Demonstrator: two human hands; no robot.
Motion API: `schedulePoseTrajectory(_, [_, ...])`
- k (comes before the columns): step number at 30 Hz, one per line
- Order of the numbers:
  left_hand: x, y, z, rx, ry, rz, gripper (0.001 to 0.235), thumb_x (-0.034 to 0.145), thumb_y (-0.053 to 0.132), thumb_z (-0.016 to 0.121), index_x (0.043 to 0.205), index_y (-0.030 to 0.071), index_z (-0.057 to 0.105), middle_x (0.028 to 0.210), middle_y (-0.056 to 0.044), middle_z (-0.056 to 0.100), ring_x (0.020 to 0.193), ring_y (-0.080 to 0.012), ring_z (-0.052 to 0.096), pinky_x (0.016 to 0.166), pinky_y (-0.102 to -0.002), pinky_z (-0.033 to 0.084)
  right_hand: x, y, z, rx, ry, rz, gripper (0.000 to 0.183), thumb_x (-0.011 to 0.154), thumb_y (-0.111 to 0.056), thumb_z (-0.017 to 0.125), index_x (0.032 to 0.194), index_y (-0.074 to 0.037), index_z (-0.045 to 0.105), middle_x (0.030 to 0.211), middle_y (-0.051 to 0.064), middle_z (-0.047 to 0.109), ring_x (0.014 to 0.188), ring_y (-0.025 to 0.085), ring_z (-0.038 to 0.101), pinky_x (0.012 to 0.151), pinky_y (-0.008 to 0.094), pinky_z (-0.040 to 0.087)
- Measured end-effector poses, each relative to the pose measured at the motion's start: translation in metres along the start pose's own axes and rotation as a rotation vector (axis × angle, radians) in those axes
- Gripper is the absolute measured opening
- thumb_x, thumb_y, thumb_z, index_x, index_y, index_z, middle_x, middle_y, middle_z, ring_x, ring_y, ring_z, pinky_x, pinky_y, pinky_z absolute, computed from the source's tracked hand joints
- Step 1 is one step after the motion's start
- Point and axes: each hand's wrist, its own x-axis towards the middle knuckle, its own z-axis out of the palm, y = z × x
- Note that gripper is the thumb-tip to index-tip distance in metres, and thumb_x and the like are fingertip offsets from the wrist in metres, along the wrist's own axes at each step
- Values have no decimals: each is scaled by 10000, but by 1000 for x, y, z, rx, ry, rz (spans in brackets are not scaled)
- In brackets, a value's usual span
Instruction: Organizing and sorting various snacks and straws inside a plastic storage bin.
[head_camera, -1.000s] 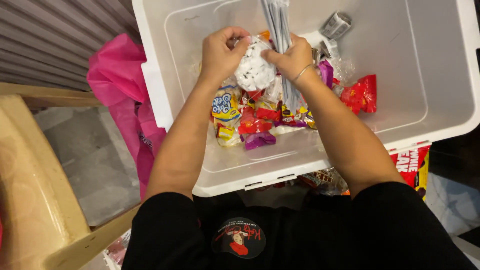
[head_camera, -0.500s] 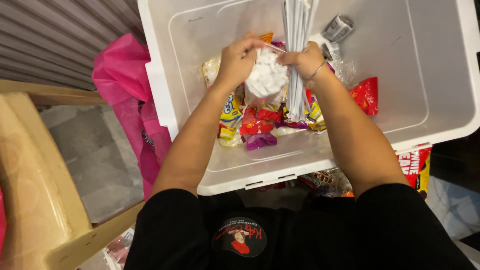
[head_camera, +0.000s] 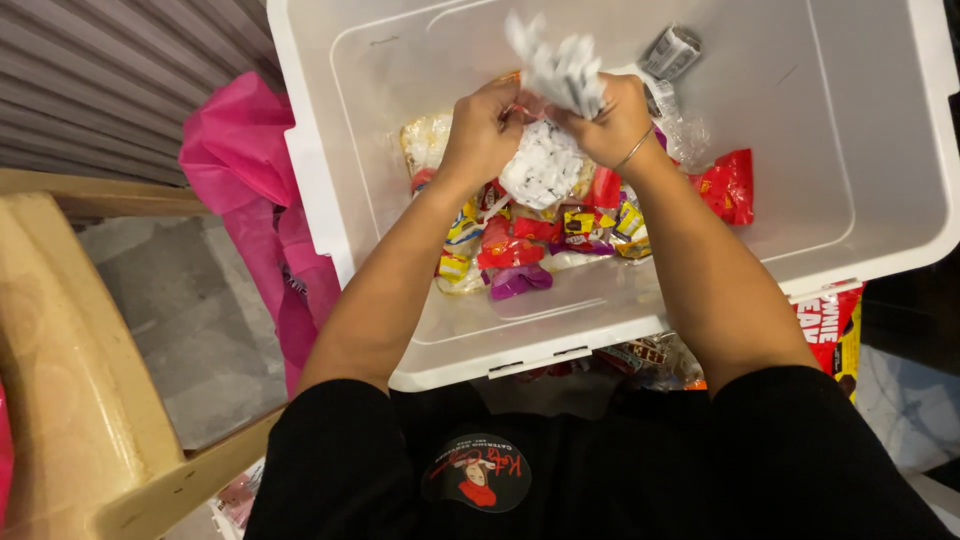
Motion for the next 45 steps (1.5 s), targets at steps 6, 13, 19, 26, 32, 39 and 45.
schedulePoseTrajectory(6, [0,29,-9,223,-37,49,223,819,-41,656,996,24,773,924,-181,755,759,-310,758,724,-378,584,0,-16,1,-81,43,-258,235,861,36,814,1085,-15,763,1017,120,757,901,172,742,791,308,575])
schedulePoseTrajectory(13, [-11,-15,6,579,-49,141,205,835,123,813,1012,38,752,1130,-220,697,948,-385,716,864,-449,578,4,8,-9,81,-93,77,115,931,-90,785,1031,-52,746,957,56,767,851,124,710,762,319,564])
schedulePoseTrajectory(19, [-16,11,1,576,-39,182,288,713,80,825,987,43,747,1490,-253,453,1063,-352,700,933,-427,572,2,-23,-33,726,263,20,153,1049,-122,774,1066,-84,628,973,97,711,913,243,729,826,402,610])
schedulePoseTrajectory(26, [-21,9,10,578,-43,193,278,828,137,789,1092,49,777,1542,-197,424,996,-315,725,882,-428,588,21,8,-10,1288,416,223,302,1006,18,766,1084,-66,486,822,99,592,677,241,605,672,443,559])
schedulePoseTrajectory(32, [-17,23,3,566,-121,70,226,825,148,750,1027,53,785,1515,-225,438,942,-364,730,848,-468,578,13,-20,20,929,415,130,384,856,99,784,1091,-84,542,846,91,660,720,208,680,690,383,607])
schedulePoseTrajectory(39, [-24,-9,4,505,-70,71,170,893,114,726,1040,32,746,1500,-175,515,1015,-384,726,881,-481,568,-5,-14,54,869,229,184,271,922,56,786,986,-54,546,844,72,652,758,199,703,712,354,611])
schedulePoseTrajectory(45, [-17,1,8,621,-130,41,219,737,93,769,948,50,733,1335,-169,596,1011,-394,710,873,-473,576,17,-29,26,776,494,19,210,1036,-33,798,1001,1,594,857,108,649,700,197,648,675,340,573])
